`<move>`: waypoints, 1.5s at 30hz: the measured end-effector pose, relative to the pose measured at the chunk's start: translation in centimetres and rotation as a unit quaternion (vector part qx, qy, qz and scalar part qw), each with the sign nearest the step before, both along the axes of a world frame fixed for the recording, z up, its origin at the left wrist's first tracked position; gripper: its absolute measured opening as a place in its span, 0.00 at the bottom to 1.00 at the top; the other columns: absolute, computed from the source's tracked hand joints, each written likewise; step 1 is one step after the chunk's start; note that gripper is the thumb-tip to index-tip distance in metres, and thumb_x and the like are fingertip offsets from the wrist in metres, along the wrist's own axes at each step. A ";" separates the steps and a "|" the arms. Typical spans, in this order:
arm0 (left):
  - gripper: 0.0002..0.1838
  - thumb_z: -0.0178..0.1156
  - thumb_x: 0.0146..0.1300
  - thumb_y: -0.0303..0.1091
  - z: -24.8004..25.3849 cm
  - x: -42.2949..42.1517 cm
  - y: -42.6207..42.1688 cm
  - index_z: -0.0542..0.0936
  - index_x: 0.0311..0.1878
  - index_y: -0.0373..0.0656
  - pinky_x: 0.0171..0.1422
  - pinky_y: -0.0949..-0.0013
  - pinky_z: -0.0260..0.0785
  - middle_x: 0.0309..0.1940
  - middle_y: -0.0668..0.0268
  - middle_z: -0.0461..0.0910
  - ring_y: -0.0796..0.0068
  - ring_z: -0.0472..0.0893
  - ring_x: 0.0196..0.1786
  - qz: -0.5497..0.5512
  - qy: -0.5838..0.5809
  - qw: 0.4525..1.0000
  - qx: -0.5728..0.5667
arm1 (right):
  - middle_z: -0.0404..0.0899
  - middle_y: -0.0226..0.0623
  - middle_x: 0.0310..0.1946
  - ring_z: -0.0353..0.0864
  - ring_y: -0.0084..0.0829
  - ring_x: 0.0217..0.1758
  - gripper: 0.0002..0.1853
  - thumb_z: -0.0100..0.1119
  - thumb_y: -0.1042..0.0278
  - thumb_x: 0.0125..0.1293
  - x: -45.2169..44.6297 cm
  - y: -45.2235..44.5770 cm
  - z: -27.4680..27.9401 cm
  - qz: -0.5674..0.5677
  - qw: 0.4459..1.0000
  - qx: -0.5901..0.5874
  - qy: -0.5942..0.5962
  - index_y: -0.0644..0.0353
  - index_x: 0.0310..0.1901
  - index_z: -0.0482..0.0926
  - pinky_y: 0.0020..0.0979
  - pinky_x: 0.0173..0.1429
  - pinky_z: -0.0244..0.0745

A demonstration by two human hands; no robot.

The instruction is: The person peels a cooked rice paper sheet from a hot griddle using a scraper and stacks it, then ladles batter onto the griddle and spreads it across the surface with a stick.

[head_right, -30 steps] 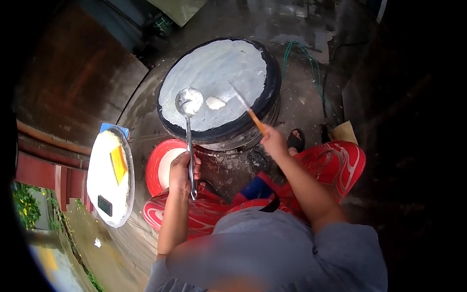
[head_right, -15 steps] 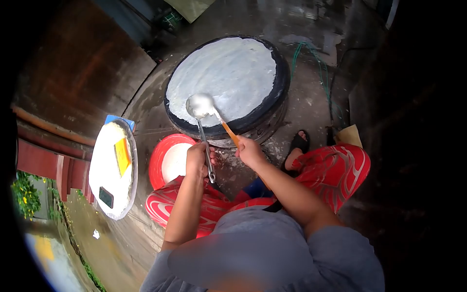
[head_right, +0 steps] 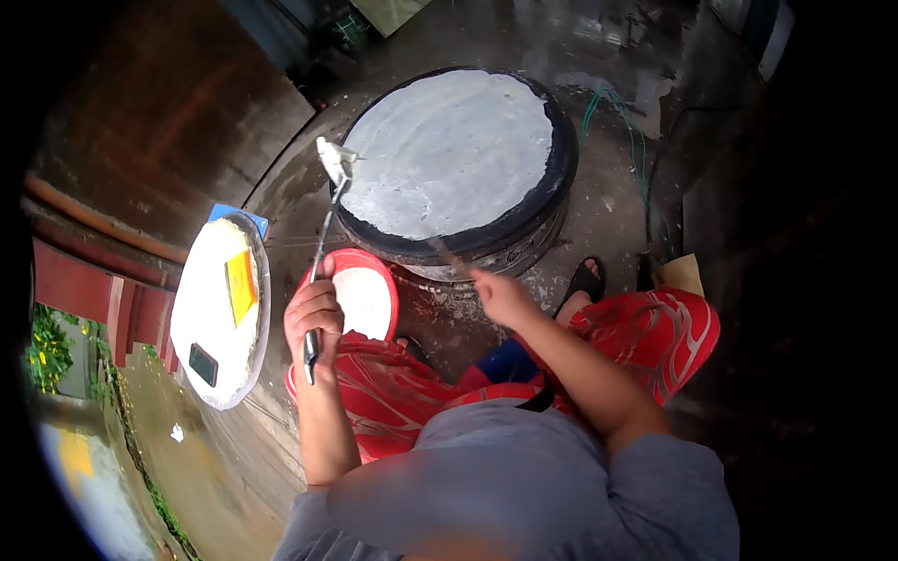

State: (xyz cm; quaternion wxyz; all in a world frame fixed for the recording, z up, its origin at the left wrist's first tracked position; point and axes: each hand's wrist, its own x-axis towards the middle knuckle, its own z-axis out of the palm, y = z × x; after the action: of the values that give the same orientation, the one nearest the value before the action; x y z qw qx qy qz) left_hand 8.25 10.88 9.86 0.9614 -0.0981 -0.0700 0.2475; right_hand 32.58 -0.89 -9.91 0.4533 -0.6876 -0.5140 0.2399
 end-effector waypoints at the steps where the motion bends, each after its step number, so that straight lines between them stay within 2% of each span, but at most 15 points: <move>1: 0.21 0.37 0.67 0.26 0.3 -1.6 0.5 0.58 0.59 0.19 0.18 0.78 0.64 0.24 0.63 0.66 0.79 0.67 0.19 0.013 0.033 0.999 0.011 | 0.79 0.46 0.42 0.80 0.38 0.42 0.16 0.52 0.63 0.62 -1.6 -0.7 4.4 0.102 0.989 -0.109 -0.011 0.53 0.52 0.76 0.31 0.46 0.73; 3: 0.21 0.39 0.68 0.28 0.8 -4.9 1.2 0.59 0.59 0.21 0.17 0.78 0.62 0.24 0.63 0.66 0.80 0.66 0.18 0.044 0.130 0.990 0.041 | 0.80 0.45 0.42 0.81 0.37 0.42 0.17 0.54 0.64 0.61 -2.5 -1.3 7.5 0.200 0.956 -0.215 -0.020 0.53 0.53 0.76 0.29 0.46 0.73; 6: 0.22 0.41 0.70 0.34 -0.1 -10.8 2.3 0.62 0.58 0.24 0.16 0.80 0.58 0.26 0.62 0.68 0.81 0.64 0.18 0.088 0.326 0.939 0.058 | 0.79 0.42 0.45 0.80 0.29 0.41 0.26 0.56 0.75 0.58 -0.6 -0.7 5.8 0.119 0.979 -0.102 0.131 0.51 0.60 0.69 0.27 0.47 0.72; 8: 0.19 0.40 0.70 0.36 -2.2 -14.2 2.7 0.66 0.53 0.27 0.16 0.80 0.58 0.26 0.60 0.69 0.80 0.65 0.19 0.092 0.422 0.901 0.027 | 0.75 0.44 0.52 0.79 0.28 0.41 0.33 0.52 0.83 0.58 1.3 -0.5 7.4 0.091 0.989 -0.012 0.113 0.48 0.65 0.61 0.27 0.44 0.75; 10: 0.18 0.40 0.70 0.37 -6.2 -17.7 3.5 0.67 0.49 0.28 0.16 0.79 0.58 0.26 0.60 0.69 0.79 0.65 0.19 0.077 0.451 0.889 -0.004 | 0.69 0.43 0.57 0.79 0.28 0.41 0.38 0.47 0.89 0.58 2.0 -1.1 12.4 0.055 0.921 -0.072 0.380 0.44 0.68 0.55 0.26 0.38 0.77; 11: 0.17 0.40 0.70 0.37 -8.6 -19.1 3.9 0.68 0.45 0.30 0.16 0.79 0.59 0.26 0.59 0.69 0.79 0.66 0.19 0.063 0.482 0.873 -0.035 | 0.68 0.41 0.58 0.78 0.25 0.36 0.36 0.44 0.88 0.60 1.6 -1.5 13.9 0.056 0.890 -0.011 0.453 0.47 0.68 0.54 0.24 0.30 0.75; 14: 0.14 0.42 0.69 0.37 -18.3 -23.2 5.6 0.70 0.42 0.35 0.19 0.74 0.64 0.28 0.56 0.72 0.73 0.70 0.22 0.009 0.415 0.909 -0.024 | 0.70 0.40 0.56 0.76 0.24 0.30 0.31 0.43 0.85 0.62 3.1 -1.3 10.8 0.004 0.884 -0.050 0.464 0.53 0.67 0.56 0.23 0.27 0.73; 15: 0.14 0.42 0.69 0.37 -18.7 -21.8 4.9 0.70 0.42 0.35 0.19 0.74 0.64 0.28 0.56 0.72 0.73 0.70 0.22 0.011 0.413 0.910 -0.026 | 0.71 0.39 0.54 0.74 0.22 0.27 0.28 0.43 0.83 0.63 3.3 -0.9 10.3 -0.020 0.936 -0.088 0.341 0.58 0.66 0.57 0.22 0.26 0.71; 17: 0.11 0.49 0.64 0.37 -19.1 -17.4 2.9 0.73 0.39 0.38 0.24 0.69 0.69 0.28 0.56 0.75 0.67 0.76 0.26 0.120 0.641 0.758 0.003 | 0.71 0.39 0.53 0.74 0.22 0.27 0.28 0.44 0.83 0.63 4.3 -0.8 9.5 -0.016 0.919 -0.087 0.385 0.58 0.66 0.57 0.22 0.25 0.70; 20: 0.12 0.50 0.63 0.37 -21.7 -17.7 2.8 0.74 0.40 0.38 0.29 0.66 0.70 0.31 0.57 0.76 0.66 0.77 0.30 0.045 0.827 0.546 0.126 | 0.72 0.39 0.51 0.73 0.21 0.26 0.28 0.45 0.83 0.62 3.7 -1.7 12.2 -0.017 0.898 -0.080 0.431 0.59 0.65 0.58 0.21 0.24 0.69; 24: 0.13 0.52 0.60 0.37 -23.5 -21.1 4.9 0.75 0.42 0.38 0.36 0.63 0.72 0.34 0.58 0.78 0.63 0.78 0.34 -0.024 0.886 0.409 0.215 | 0.72 0.40 0.49 0.72 0.20 0.23 0.30 0.47 0.83 0.61 5.5 -2.2 11.6 -0.055 0.916 -0.133 0.375 0.59 0.66 0.56 0.21 0.22 0.68; 27: 0.14 0.53 0.59 0.38 -19.6 -20.7 8.1 0.76 0.43 0.38 0.41 0.61 0.73 0.36 0.59 0.79 0.62 0.79 0.37 0.119 0.840 0.507 0.155 | 0.72 0.40 0.49 0.71 0.20 0.22 0.31 0.45 0.83 0.62 7.3 -0.9 9.7 -0.071 0.932 -0.091 0.343 0.58 0.67 0.54 0.20 0.22 0.67; 29: 0.15 0.52 0.59 0.35 -14.1 -17.4 9.2 0.75 0.47 0.36 0.53 0.61 0.67 0.42 0.61 0.77 0.65 0.76 0.46 0.273 0.749 0.593 0.114 | 0.71 0.39 0.52 0.71 0.20 0.22 0.30 0.43 0.82 0.63 7.2 0.1 10.5 -0.048 0.945 -0.051 0.319 0.59 0.67 0.53 0.20 0.22 0.67; 34: 0.16 0.51 0.62 0.31 -2.3 -5.8 9.6 0.71 0.51 0.34 0.60 0.62 0.63 0.47 0.61 0.71 0.64 0.71 0.51 0.338 0.549 0.754 0.125 | 0.71 0.39 0.53 0.70 0.18 0.21 0.28 0.41 0.80 0.65 5.6 4.0 11.5 0.017 0.926 -0.099 0.363 0.60 0.67 0.53 0.20 0.21 0.65; 45: 0.14 0.53 0.58 0.29 -6.6 1.8 10.3 0.73 0.47 0.35 0.46 0.67 0.68 0.42 0.62 0.73 0.69 0.73 0.42 0.224 0.585 0.774 0.090 | 0.71 0.40 0.46 0.69 0.25 0.23 0.27 0.38 0.80 0.63 6.4 17.8 9.6 0.035 0.929 -0.157 0.333 0.63 0.66 0.53 0.24 0.22 0.65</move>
State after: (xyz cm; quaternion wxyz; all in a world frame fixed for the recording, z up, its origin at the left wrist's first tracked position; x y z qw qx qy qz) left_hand 10.03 21.15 3.31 0.7383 0.1710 0.4644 0.4583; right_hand 38.97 16.90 -0.36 0.4759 -0.6124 -0.3132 0.5481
